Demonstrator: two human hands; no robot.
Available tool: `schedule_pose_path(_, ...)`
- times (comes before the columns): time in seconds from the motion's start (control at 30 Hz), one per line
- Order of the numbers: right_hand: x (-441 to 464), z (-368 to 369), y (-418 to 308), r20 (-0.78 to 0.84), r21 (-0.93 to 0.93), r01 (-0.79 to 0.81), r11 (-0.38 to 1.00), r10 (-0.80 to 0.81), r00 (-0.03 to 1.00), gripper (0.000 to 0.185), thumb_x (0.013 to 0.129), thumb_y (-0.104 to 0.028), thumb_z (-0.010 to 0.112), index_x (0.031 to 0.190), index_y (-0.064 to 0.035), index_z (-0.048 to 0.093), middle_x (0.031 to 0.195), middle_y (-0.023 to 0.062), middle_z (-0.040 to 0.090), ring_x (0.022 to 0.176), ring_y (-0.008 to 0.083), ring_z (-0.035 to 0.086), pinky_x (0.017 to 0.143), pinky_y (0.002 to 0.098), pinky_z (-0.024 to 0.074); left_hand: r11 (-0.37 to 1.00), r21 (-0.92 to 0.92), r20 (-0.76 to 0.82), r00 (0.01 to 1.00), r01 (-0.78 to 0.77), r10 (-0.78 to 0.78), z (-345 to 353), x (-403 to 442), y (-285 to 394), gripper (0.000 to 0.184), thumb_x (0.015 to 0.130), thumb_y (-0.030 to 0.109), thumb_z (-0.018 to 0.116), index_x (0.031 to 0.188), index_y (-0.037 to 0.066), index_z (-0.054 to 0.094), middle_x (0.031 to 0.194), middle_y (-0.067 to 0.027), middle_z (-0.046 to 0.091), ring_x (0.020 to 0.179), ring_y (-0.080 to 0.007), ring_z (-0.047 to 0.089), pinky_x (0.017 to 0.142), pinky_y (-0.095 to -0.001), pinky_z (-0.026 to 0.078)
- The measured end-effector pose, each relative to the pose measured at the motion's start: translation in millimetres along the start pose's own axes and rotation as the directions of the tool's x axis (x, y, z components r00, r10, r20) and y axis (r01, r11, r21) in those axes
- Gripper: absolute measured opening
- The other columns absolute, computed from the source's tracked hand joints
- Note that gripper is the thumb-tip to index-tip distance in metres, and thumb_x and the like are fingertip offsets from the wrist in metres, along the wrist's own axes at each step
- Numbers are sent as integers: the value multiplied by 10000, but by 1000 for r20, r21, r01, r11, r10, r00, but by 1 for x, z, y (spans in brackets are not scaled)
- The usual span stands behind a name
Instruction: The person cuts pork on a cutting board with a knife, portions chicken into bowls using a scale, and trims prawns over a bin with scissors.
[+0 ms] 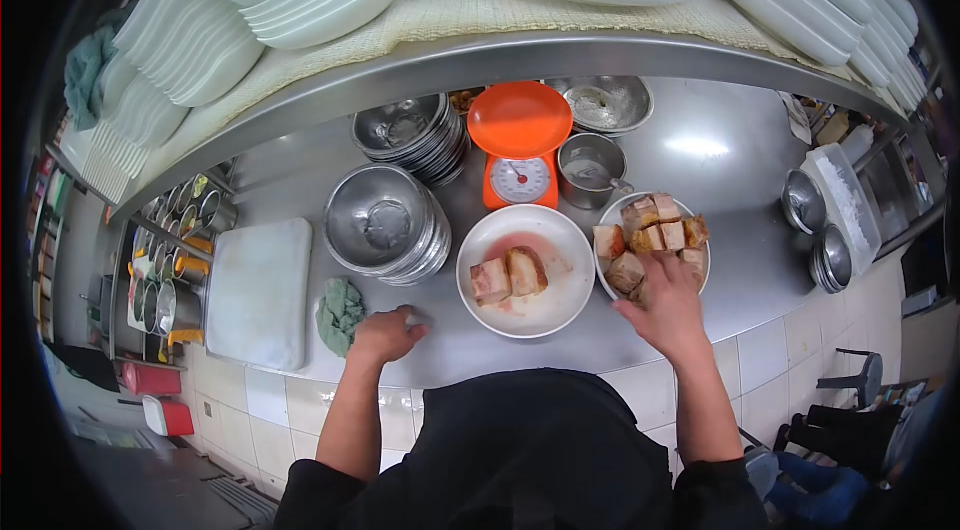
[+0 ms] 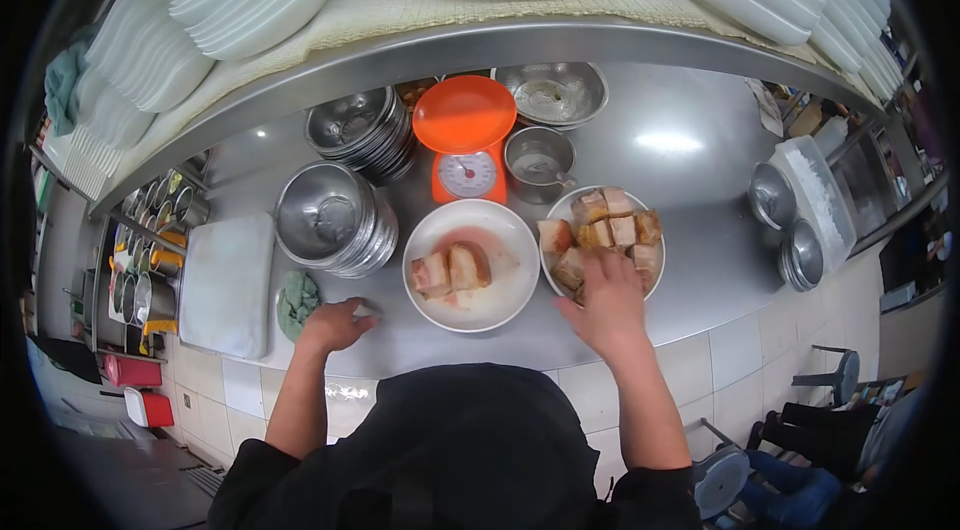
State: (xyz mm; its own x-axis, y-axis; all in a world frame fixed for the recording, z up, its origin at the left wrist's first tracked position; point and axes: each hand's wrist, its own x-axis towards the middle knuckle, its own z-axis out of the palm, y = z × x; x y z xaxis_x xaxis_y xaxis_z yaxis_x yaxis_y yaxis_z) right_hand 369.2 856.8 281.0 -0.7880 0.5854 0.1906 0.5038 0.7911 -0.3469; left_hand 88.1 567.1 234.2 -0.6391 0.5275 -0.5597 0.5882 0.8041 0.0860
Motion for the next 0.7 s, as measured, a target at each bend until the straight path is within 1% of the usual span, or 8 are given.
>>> schedule_pose_path(0.07, 12, 8, -17, 54, 84, 46, 995, -50, 997, 694, 689, -289, 818, 1269, -22, 546, 1231, 183, 561, 1158, 381, 522, 986, 461, 428, 1000, 11, -8, 1000, -9, 9, 1, 1, -2, 596, 901, 514, 554, 1298, 69, 533, 1143, -195, 662, 1092, -369, 617, 926, -455, 481)
schedule_pose_path(0.17, 25, 33, -42, 254, 121, 144, 982, -171, 952, 777, 696, -324, 804, 1349, -59, 477, 1277, 191, 523, 1169, 392, 519, 991, 455, 436, 1000, 8, -22, 1000, -18, 18, 3, 2, -4, 602, 902, 511, 552, 1307, 67, 526, 1147, -195, 660, 1094, -367, 617, 929, -457, 480)
schedule_pose_path(0.27, 40, 60, -72, 300, 135, 191, 972, -224, 927, 895, 697, -330, 799, 1442, -110, 356, 1321, 199, 477, 1181, 391, 515, 976, 458, 454, 1000, 6, -20, 1000, -16, 16, 4, -2, -6, 605, 900, 508, 554, 1309, 64, 525, 1142, -203, 660, 1090, -369, 618, 929, -457, 480)
schedule_pose_path(0.37, 55, 86, -91, 340, 96, 152, 984, -175, 924, 955, 711, -310, 789, 1488, -135, 261, 1340, 207, 447, 1161, 394, 531, 958, 461, 474, 1000, -23, -32, 999, -11, 11, 5, -6, -7, 607, 897, 502, 559, 1310, 58, 523, 1136, -213, 659, 1086, -373, 618, 927, -458, 480)
schedule_pose_path(0.47, 65, 94, -90, 399, 169, 55, 984, -119, 909, 924, 728, -266, 768, 1490, -136, 262, 1306, 222, 483, 1124, 412, 556, 946, 466, 486, 997, -74, -48, 999, -11, 8, 5, -9, -13, 609, 897, 498, 558, 1306, 48, 524, 1127, -222, 658, 1081, -376, 617, 925, -461, 481)
schedule_pose_path(0.57, 66, 100, -76, 327, 300, -11, 954, -92, 940, 908, 738, -152, 747, 1490, -98, 241, 1286, 197, 526, 1091, 384, 598, 930, 426, 509, 993, -112, -68, 997, -28, 21, 9, -10, -20, 613, 900, 497, 553, 1304, 37, 522, 1110, -230, 660, 1063, -383, 621, 915, -463, 484)
schedule_pose_path(0.63, 76, 124, -42, 355, 598, -231, 768, 5, 935, 899, 729, -73, 732, 1483, -59, 242, 1261, 165, 556, 1096, 331, 609, 917, 388, 518, 992, -117, -95, 995, -37, 26, 13, -9, -24, 619, 902, 496, 550, 1310, 31, 516, 1093, -235, 663, 1044, -392, 625, 906, -464, 488)
schedule_pose_path(0.7, 82, 121, -33, 452, 776, -456, 435, 120, 884, 870, 720, -15, 723, 1461, -20, 268, 1244, 138, 574, 1101, 279, 611, 910, 352, 521, 990, -133, -115, 993, -36, 20, 15, -9, -25, 635, 901, 497, 553, 1326, 27, 505, 1080, -241, 664, 1030, -401, 628, 895, -465, 493)
